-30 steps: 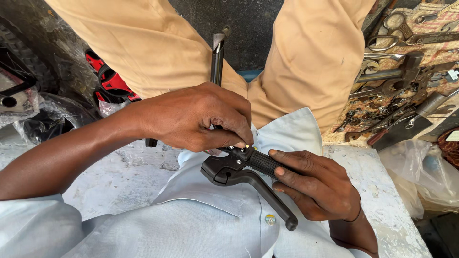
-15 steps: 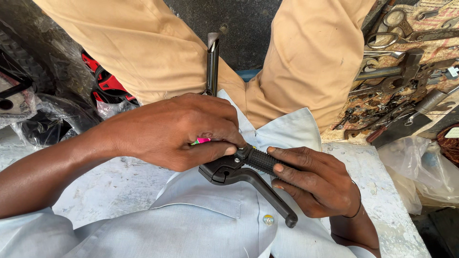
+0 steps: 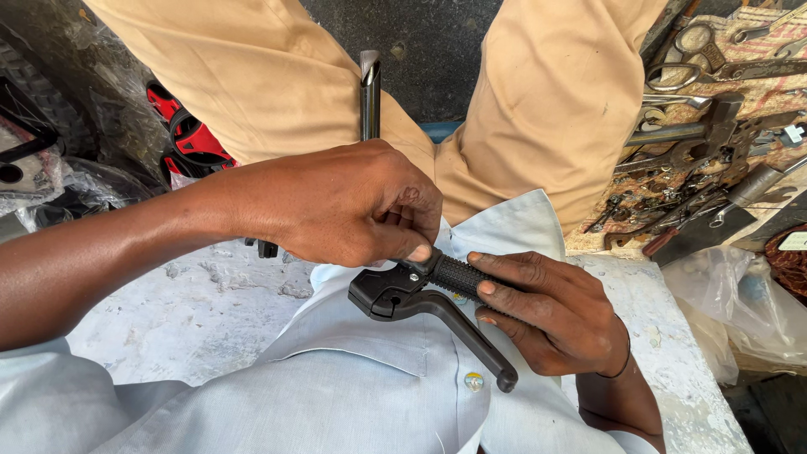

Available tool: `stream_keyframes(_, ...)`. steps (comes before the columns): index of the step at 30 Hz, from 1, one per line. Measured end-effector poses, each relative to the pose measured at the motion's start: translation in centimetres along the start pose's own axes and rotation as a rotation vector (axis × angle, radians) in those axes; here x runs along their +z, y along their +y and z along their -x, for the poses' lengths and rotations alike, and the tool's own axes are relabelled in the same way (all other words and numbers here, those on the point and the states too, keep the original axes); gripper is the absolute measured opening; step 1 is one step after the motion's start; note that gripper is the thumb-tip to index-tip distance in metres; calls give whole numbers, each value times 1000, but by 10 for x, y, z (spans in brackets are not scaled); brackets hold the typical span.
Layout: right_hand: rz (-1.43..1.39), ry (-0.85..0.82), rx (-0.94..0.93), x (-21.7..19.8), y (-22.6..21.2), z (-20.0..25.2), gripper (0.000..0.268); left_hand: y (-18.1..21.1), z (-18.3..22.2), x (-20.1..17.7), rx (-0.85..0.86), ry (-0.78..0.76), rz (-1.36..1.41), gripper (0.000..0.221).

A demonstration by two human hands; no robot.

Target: The person assembles a bicycle handlebar by wrapping it in plastic, attaching colorful padding, and then installing brake levers and grips using pliers and a screwdriver.

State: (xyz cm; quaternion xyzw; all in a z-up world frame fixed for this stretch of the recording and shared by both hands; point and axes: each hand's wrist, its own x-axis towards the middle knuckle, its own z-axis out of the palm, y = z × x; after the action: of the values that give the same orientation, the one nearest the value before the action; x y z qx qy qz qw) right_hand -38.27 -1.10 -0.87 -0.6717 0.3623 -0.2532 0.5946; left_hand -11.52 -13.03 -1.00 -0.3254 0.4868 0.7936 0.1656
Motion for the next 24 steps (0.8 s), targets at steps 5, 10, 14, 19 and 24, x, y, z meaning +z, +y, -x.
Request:
stream_keyframes(5, -2, -8, -10, 1, 2, 1, 41, -9, 4, 4, 191, 42, -128, 15)
stream_keyframes(10, 9, -27, -9, 2, 0, -2, 42, -2, 5, 10, 358, 96, -283, 11)
stream_keyframes(14, 18, -26, -22, 4, 1, -3, 40, 20, 3, 5, 115, -70, -477, 13)
stream_keyframes(19, 12, 30, 15, 10, 2, 2, 38, 23, -3, 9, -82, -134, -475, 13)
stream_keyframes(24, -28, 93, 71, 9, 8, 6, 35, 0, 4, 14, 136, 140, -204, 17)
